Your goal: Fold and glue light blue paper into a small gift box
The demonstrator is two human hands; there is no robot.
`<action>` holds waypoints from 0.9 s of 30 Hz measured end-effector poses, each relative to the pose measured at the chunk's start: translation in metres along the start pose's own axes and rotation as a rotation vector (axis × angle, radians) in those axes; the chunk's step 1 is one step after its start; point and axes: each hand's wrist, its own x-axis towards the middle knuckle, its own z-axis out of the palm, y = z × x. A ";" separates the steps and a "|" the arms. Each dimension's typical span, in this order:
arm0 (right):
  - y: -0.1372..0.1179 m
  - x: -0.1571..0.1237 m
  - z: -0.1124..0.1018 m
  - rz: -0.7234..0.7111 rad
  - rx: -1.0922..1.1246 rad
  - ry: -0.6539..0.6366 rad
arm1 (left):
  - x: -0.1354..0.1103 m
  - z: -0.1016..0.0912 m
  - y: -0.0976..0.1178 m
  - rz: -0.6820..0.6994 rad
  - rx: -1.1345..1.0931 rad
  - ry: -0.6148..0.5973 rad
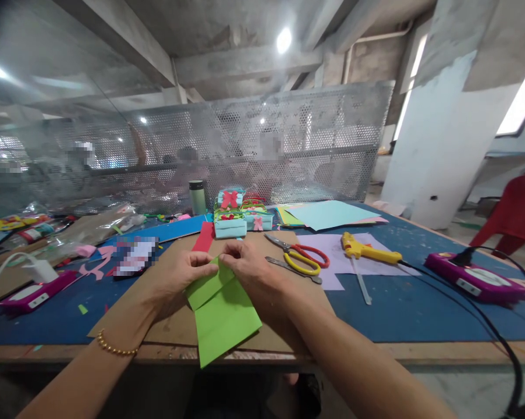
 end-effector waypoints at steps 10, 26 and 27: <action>0.011 0.011 -0.006 -0.072 -0.092 -0.035 | 0.007 -0.012 -0.001 0.007 0.138 0.002; 0.003 0.005 -0.006 0.037 -0.101 -0.140 | 0.013 -0.020 -0.002 0.086 0.184 0.118; 0.005 0.006 -0.006 0.044 -0.104 -0.142 | 0.014 -0.021 -0.002 0.085 0.191 0.123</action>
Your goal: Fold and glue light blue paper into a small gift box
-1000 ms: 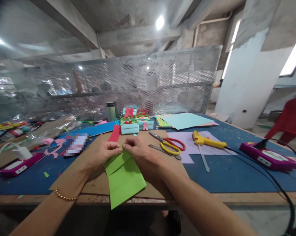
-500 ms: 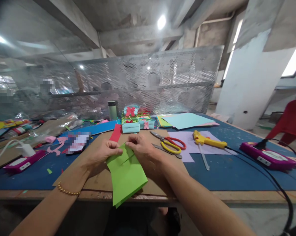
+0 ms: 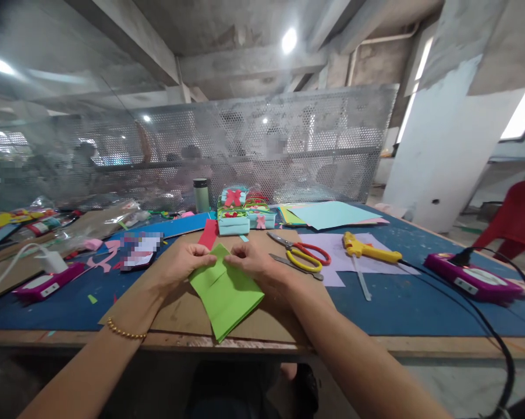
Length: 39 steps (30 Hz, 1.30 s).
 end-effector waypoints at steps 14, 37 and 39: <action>0.008 0.005 -0.001 -0.020 -0.010 0.043 | -0.005 0.001 0.009 -0.016 -0.016 -0.027; 0.004 0.002 -0.004 0.035 0.028 0.036 | 0.001 -0.011 0.002 0.056 0.126 0.038; 0.001 -0.001 -0.004 0.047 0.041 0.028 | 0.002 -0.011 0.003 0.048 0.126 0.033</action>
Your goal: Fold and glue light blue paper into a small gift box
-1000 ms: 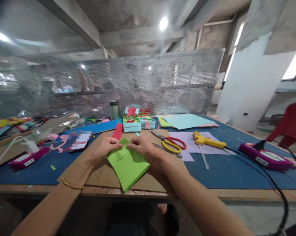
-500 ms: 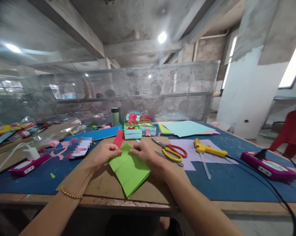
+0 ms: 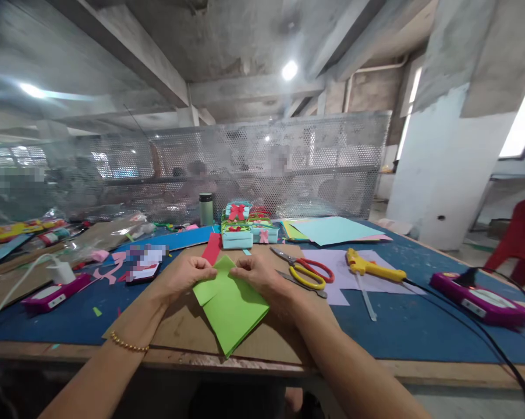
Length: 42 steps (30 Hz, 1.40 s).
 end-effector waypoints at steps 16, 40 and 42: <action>0.001 0.005 0.008 -0.081 0.083 0.117 | 0.000 0.003 -0.007 0.029 -0.027 -0.142; -0.020 -0.010 0.009 -0.065 0.133 0.151 | -0.012 0.005 0.013 0.050 -0.108 -0.185; -0.016 -0.008 0.012 -0.055 0.145 0.140 | -0.012 0.005 0.014 0.073 -0.011 -0.134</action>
